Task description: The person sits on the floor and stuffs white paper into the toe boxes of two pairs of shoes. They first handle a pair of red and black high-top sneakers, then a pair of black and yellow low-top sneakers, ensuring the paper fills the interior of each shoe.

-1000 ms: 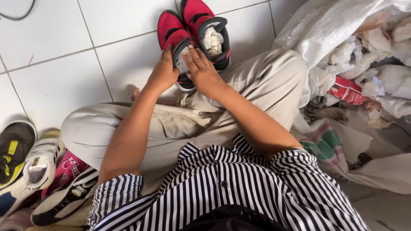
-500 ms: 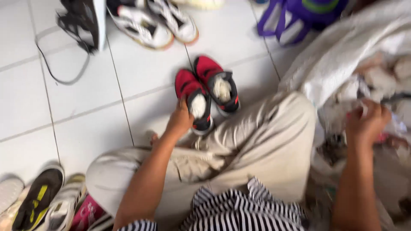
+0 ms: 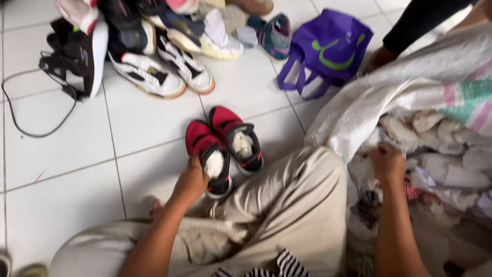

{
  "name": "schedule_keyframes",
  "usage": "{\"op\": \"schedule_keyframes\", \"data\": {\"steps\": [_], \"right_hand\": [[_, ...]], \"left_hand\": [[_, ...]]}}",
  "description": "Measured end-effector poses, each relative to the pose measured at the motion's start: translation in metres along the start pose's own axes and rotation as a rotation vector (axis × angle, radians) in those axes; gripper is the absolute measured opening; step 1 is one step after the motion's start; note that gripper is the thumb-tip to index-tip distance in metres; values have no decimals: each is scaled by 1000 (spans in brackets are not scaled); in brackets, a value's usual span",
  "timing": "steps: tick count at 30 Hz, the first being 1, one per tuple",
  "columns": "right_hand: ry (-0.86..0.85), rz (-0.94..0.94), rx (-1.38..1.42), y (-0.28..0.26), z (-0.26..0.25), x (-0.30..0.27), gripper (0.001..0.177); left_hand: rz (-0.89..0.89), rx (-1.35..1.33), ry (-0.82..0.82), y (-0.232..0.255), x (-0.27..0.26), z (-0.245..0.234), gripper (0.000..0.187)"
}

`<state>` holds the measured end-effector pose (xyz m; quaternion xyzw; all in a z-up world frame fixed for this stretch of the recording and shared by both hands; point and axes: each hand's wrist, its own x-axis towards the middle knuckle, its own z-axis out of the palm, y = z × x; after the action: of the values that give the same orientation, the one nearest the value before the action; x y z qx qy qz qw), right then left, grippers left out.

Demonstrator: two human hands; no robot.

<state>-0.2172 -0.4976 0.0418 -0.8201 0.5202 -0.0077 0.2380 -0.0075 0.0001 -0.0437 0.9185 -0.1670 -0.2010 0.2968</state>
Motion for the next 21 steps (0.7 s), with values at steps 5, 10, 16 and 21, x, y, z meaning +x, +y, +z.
{"op": "schedule_keyframes", "data": {"steps": [5,10,16,21], "right_hand": [[250,-411,53,31,-1,5,36],[659,-679,180,61,6,-4,14],[762,-1002,541,1,-22,-71,17],[966,-1144,592,-64,-10,-107,29]], "left_hand": [[-52,22,-65,12,-4,-10,83],[-79,8,-108,16,-14,-20,90],[-76,11,-137,13,-15,-9,92],[-47,19,-110,7,-11,-8,92]]}}
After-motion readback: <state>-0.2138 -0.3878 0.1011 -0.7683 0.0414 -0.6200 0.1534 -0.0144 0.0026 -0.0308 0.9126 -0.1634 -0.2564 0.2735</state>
